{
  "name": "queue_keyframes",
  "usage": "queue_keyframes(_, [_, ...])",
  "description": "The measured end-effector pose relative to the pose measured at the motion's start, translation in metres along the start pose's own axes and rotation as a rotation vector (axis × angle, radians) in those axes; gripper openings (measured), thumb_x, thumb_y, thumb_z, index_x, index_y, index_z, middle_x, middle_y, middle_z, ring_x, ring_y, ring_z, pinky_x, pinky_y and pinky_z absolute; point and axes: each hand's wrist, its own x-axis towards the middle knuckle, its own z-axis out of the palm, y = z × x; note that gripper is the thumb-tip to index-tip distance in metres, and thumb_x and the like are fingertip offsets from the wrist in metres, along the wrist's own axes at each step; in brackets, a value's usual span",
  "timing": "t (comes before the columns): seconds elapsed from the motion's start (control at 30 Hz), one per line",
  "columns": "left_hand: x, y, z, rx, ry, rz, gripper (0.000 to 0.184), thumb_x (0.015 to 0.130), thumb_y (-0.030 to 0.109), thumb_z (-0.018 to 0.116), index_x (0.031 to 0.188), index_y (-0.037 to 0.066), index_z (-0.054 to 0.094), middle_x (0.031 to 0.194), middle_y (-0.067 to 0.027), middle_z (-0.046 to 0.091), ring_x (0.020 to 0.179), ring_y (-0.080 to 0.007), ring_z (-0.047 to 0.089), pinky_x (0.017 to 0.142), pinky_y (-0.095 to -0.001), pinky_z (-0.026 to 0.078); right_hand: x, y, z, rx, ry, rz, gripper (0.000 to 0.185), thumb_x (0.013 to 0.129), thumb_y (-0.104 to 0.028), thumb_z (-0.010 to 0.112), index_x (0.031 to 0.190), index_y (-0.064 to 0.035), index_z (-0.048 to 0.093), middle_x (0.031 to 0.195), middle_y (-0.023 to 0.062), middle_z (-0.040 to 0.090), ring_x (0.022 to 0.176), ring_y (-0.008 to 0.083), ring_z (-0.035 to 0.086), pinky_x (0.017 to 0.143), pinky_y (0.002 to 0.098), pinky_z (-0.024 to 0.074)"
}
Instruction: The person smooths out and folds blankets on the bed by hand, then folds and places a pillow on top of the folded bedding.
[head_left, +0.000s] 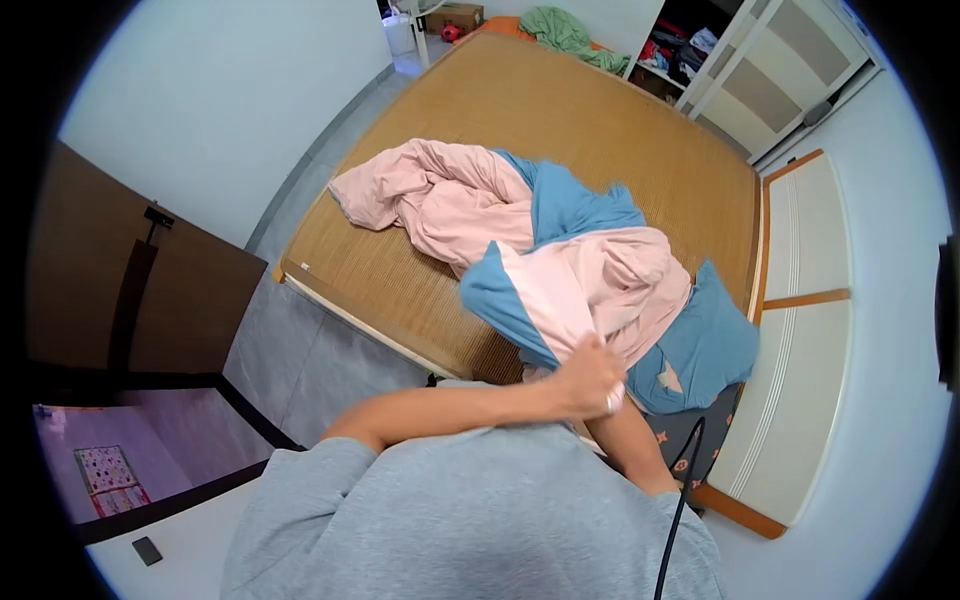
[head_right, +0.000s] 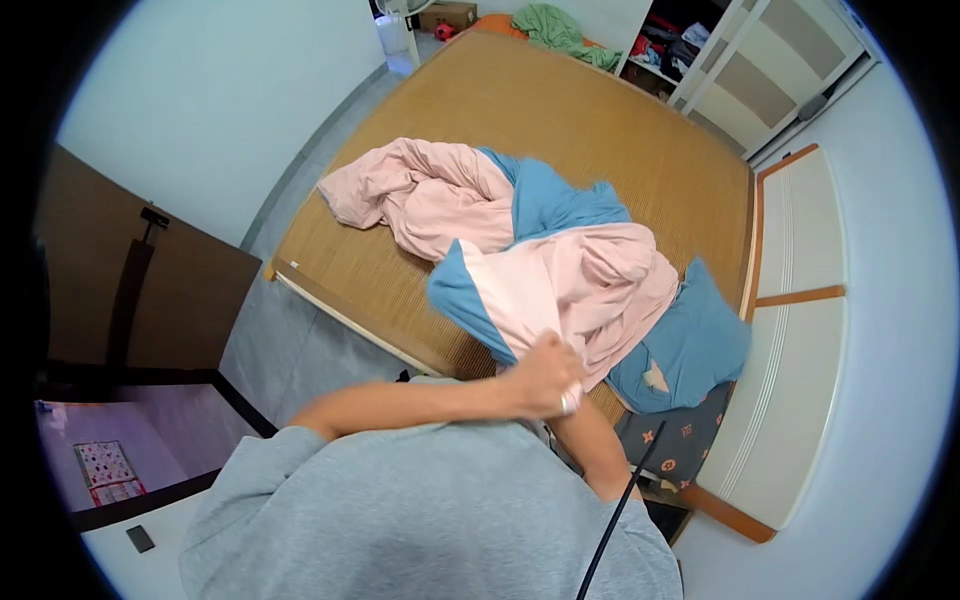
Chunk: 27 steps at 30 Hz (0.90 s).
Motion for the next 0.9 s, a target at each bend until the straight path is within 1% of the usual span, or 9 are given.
queue_keyframes(0.13, [0.014, 0.020, -0.007, -0.113, 0.071, 0.077, 0.017, 0.058, 0.011, 0.055, 0.074, 0.006, 0.057, 0.082, -0.0067, 0.057, 0.085, -0.0215, 0.053, 0.080, -0.0361, 0.034, -0.037, -0.024, -0.026, 0.092, 0.056, 0.006, 0.032, 0.088, -0.013, 0.045, 0.118, -0.0022, 0.046, 0.113, 0.0133, 0.054, 0.097, 0.0263, 0.054, 0.085, 0.0370, 0.0432])
queue_keyframes(0.3, [0.010, 0.000, -0.031, -0.169, 0.200, 0.078, 0.039, 0.066, 0.003, 0.053, 0.105, 0.003, 0.054, 0.111, -0.0082, 0.052, 0.112, -0.0217, 0.044, 0.096, -0.0445, 0.025, -0.009, -0.013, -0.019, 0.078, 0.128, 0.016, 0.033, 0.088, -0.014, 0.045, 0.119, -0.0024, 0.045, 0.112, 0.0131, 0.054, 0.097, 0.0261, 0.054, 0.085, 0.0368, 0.0433])
queue_keyframes(0.43, [-0.002, 0.006, -0.050, 0.015, -0.007, 0.146, 0.055, 0.070, 0.003, 0.053, 0.123, 0.003, 0.043, 0.132, -0.0120, 0.036, 0.126, -0.0266, 0.030, 0.100, -0.0483, 0.021, 0.023, -0.007, -0.004, 0.067, 0.138, 0.012, 0.033, 0.088, -0.014, 0.046, 0.119, -0.0026, 0.045, 0.112, 0.0128, 0.054, 0.096, 0.0259, 0.054, 0.085, 0.0367, 0.0434])
queue_keyframes(0.57, [0.001, 0.014, -0.086, -0.164, -0.215, 0.283, 0.059, 0.071, 0.011, 0.060, 0.127, 0.011, 0.042, 0.135, -0.0141, 0.033, 0.126, -0.0324, 0.029, 0.097, -0.0485, 0.025, 0.044, -0.006, 0.001, 0.073, 0.157, -0.009, 0.033, 0.088, -0.014, 0.046, 0.119, -0.0027, 0.045, 0.112, 0.0126, 0.054, 0.096, 0.0257, 0.054, 0.085, 0.0365, 0.0435])
queue_keyframes(0.63, [0.004, 0.002, -0.115, -0.148, 0.035, 0.218, 0.059, 0.067, 0.013, 0.064, 0.122, 0.007, 0.044, 0.132, -0.0194, 0.033, 0.124, -0.0347, 0.029, 0.098, -0.0475, 0.024, 0.052, -0.010, -0.004, 0.073, 0.159, -0.031, 0.033, 0.088, -0.014, 0.046, 0.119, -0.0028, 0.045, 0.112, 0.0125, 0.054, 0.096, 0.0256, 0.055, 0.085, 0.0364, 0.0435])
queue_keyframes(0.67, [0.009, -0.012, -0.127, -0.086, 0.319, 0.162, 0.062, 0.064, 0.015, 0.068, 0.122, 0.007, 0.045, 0.131, -0.0211, 0.033, 0.121, -0.0367, 0.032, 0.097, -0.0457, 0.026, 0.052, -0.012, -0.007, 0.081, 0.168, -0.032, 0.033, 0.088, -0.014, 0.046, 0.119, -0.0028, 0.045, 0.112, 0.0125, 0.054, 0.096, 0.0256, 0.055, 0.085, 0.0364, 0.0435])
queue_keyframes(0.7, [0.011, -0.021, -0.137, -0.118, 0.449, -0.052, 0.059, 0.066, 0.019, 0.070, 0.120, 0.006, 0.048, 0.130, -0.0213, 0.033, 0.120, -0.0334, 0.033, 0.097, -0.0418, 0.028, 0.052, -0.015, -0.010, 0.086, 0.175, -0.035, 0.033, 0.088, -0.014, 0.046, 0.119, -0.0029, 0.045, 0.112, 0.0124, 0.054, 0.096, 0.0256, 0.055, 0.085, 0.0364, 0.0435])
queue_keyframes(0.77, [0.036, -0.048, -0.150, -0.387, 0.616, -0.113, 0.055, 0.066, 0.019, 0.073, 0.116, 0.006, 0.052, 0.119, -0.0202, 0.045, 0.109, -0.0267, 0.045, 0.090, -0.0358, 0.037, 0.050, -0.018, -0.013, 0.104, 0.185, -0.036, 0.033, 0.088, -0.014, 0.046, 0.119, -0.0029, 0.045, 0.112, 0.0123, 0.054, 0.096, 0.0255, 0.055, 0.085, 0.0363, 0.0436])
queue_keyframes(0.9, [0.038, -0.095, -0.136, -0.476, 0.307, -0.175, 0.038, 0.067, 0.012, 0.072, 0.102, 0.003, 0.059, 0.096, -0.0138, 0.059, 0.087, -0.0187, 0.057, 0.077, -0.0294, 0.045, 0.033, -0.019, -0.016, 0.134, 0.203, -0.029, 0.033, 0.088, -0.015, 0.046, 0.119, -0.0031, 0.045, 0.112, 0.0121, 0.054, 0.095, 0.0253, 0.055, 0.085, 0.0361, 0.0436])
